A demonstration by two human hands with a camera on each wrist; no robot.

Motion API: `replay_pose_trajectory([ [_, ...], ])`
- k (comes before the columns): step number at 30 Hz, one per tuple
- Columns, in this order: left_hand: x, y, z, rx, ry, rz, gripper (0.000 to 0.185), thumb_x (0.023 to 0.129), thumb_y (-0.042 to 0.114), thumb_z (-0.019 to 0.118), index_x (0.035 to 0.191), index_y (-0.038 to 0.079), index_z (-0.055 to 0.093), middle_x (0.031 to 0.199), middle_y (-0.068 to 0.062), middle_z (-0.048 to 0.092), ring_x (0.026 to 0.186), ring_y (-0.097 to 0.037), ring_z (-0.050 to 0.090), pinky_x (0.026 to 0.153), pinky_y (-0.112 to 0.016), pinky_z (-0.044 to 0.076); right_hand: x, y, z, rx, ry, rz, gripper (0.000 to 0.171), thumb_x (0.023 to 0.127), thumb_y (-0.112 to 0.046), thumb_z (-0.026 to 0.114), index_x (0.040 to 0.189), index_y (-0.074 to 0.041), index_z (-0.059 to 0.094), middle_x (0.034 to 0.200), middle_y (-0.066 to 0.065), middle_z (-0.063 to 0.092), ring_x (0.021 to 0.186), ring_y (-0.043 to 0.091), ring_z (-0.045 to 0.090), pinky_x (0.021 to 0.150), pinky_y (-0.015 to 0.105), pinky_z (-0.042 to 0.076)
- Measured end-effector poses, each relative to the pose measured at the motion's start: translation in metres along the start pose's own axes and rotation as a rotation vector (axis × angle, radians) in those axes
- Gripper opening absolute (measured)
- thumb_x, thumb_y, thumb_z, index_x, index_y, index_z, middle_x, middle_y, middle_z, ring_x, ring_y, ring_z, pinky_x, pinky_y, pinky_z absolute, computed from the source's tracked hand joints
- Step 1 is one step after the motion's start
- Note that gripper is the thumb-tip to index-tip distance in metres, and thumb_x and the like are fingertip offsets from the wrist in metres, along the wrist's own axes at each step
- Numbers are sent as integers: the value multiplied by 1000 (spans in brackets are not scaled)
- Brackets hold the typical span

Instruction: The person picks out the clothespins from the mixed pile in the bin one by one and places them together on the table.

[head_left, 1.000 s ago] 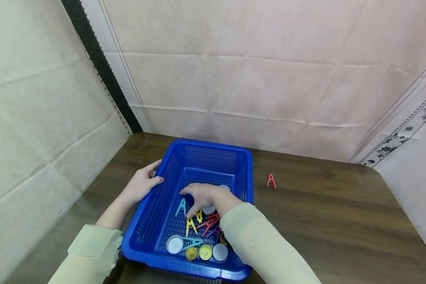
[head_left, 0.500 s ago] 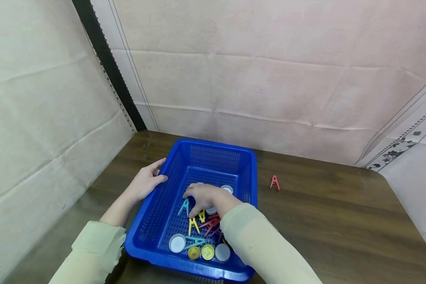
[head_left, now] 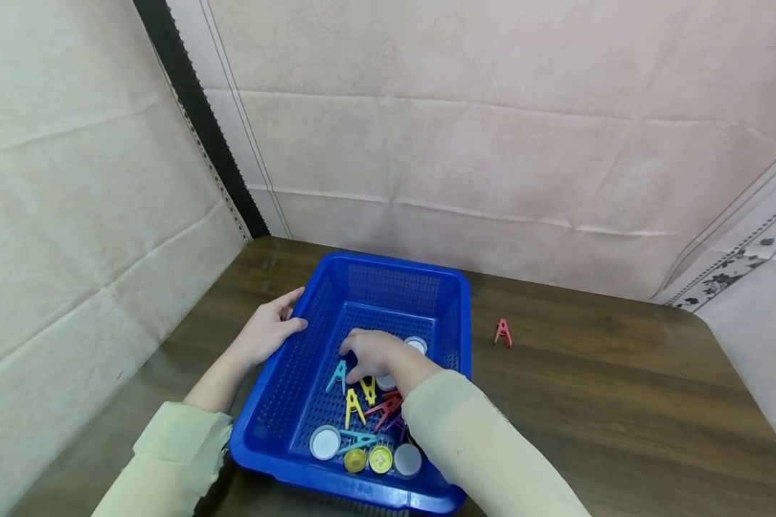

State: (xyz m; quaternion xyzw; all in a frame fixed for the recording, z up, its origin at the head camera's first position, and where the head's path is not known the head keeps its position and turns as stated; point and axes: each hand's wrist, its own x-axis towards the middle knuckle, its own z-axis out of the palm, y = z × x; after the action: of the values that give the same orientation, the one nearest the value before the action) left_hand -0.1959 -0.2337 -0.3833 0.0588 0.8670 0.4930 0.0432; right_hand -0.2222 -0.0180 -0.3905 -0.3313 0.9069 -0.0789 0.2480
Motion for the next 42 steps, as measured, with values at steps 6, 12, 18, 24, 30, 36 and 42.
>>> replay_pose_trajectory([
  [6,0,1,-1,5,5,-6,65,91,18,56,148,7,27,97,-18,64,68,-22,66,57,-36,56,2,-5,0,-61,44,-9,48,83,-40,69,126,-22,58,137,-5,45,120,16,48,94,35,44],
  [12,0,2,2,2,5,-3,64,91,16,56,148,7,27,96,-18,64,67,-22,66,57,-36,56,7,-11,8,-92,106,-39,47,82,-43,69,123,-22,60,130,-6,49,113,15,52,92,33,45],
  [18,0,3,4,15,-6,0,64,92,17,56,148,8,27,96,-17,64,68,-22,66,57,-36,56,11,-15,14,-151,132,-103,42,83,-43,67,121,-26,62,131,-8,50,116,13,51,96,35,42],
  [24,1,6,3,21,-2,1,64,91,17,56,148,8,28,95,-16,64,67,-22,66,57,-36,55,11,-15,12,-101,105,-99,44,82,-41,69,122,-25,61,134,-8,47,118,14,50,96,36,42],
  [30,0,7,3,26,-1,5,63,91,16,55,147,7,28,95,-16,65,68,-21,66,57,-35,55,9,-14,9,-18,13,-75,57,79,-41,73,131,-26,54,142,-8,38,125,16,43,95,34,42],
  [36,-1,4,2,36,4,7,63,92,16,55,147,6,28,97,-17,65,70,-21,66,58,-35,56,10,-14,9,17,-21,-94,67,75,-45,75,134,-25,51,141,-7,36,122,16,44,94,33,43],
  [42,-4,3,1,47,8,-1,63,91,16,55,147,5,28,97,-17,65,69,-21,66,58,-35,56,11,-16,13,-20,-15,-121,75,72,-54,74,136,-23,48,139,-6,37,117,14,46,91,30,43],
])
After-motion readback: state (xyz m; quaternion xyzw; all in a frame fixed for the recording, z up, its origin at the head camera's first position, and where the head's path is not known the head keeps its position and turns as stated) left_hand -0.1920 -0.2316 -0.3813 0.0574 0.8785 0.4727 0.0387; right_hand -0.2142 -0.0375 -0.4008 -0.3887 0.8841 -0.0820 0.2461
